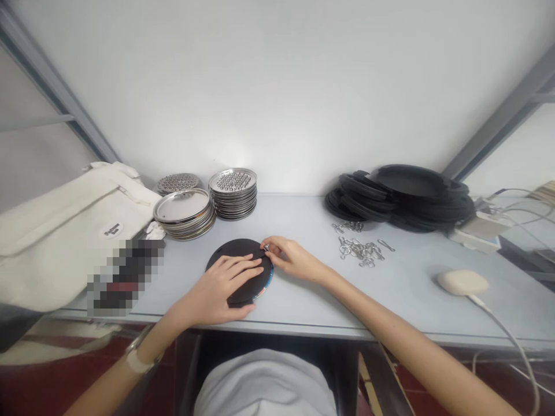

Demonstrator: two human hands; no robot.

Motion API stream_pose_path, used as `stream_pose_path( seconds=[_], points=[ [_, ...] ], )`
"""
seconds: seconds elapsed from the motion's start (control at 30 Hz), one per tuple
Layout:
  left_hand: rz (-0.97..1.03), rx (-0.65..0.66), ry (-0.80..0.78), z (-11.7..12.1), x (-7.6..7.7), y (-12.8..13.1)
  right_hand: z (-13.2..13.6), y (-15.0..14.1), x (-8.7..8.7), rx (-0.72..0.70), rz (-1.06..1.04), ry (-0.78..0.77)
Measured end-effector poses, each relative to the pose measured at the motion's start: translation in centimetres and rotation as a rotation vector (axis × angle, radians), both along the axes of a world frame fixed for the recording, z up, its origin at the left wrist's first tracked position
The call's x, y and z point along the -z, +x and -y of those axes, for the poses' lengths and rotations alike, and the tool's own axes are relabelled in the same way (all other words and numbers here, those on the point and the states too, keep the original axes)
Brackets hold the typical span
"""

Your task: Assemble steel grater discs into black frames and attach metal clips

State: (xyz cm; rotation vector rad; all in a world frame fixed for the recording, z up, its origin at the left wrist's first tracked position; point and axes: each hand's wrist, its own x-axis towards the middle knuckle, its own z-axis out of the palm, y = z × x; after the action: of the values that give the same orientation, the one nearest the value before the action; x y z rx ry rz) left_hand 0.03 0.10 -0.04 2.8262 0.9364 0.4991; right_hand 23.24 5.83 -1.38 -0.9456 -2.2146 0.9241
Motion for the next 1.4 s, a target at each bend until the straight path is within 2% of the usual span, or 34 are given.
stream_pose_path(
  seconds=[0.3,0.57,0.87,1.13,1.4],
  points=[
    [0.003,0.0,0.005,-0.1,0.0,0.0,-0.1,0.2,0.2,0.023,0.002,0.009],
    [0.003,0.003,0.006,0.0,0.1,0.0,-0.2,0.1,-0.1,0.052,-0.028,0.133],
    [0.002,0.001,0.005,0.0,0.0,0.0,-0.3,0.3,-0.1,0.18,-0.078,0.125],
    [0.0,0.001,-0.001,0.0,0.0,-0.1,0.3,-0.1,-0.7,0.183,-0.079,0.063],
    [0.003,0.006,0.005,-0.1,0.1,0.0,0.0,-0.1,0.0,0.181,-0.015,0.066]
  ],
)
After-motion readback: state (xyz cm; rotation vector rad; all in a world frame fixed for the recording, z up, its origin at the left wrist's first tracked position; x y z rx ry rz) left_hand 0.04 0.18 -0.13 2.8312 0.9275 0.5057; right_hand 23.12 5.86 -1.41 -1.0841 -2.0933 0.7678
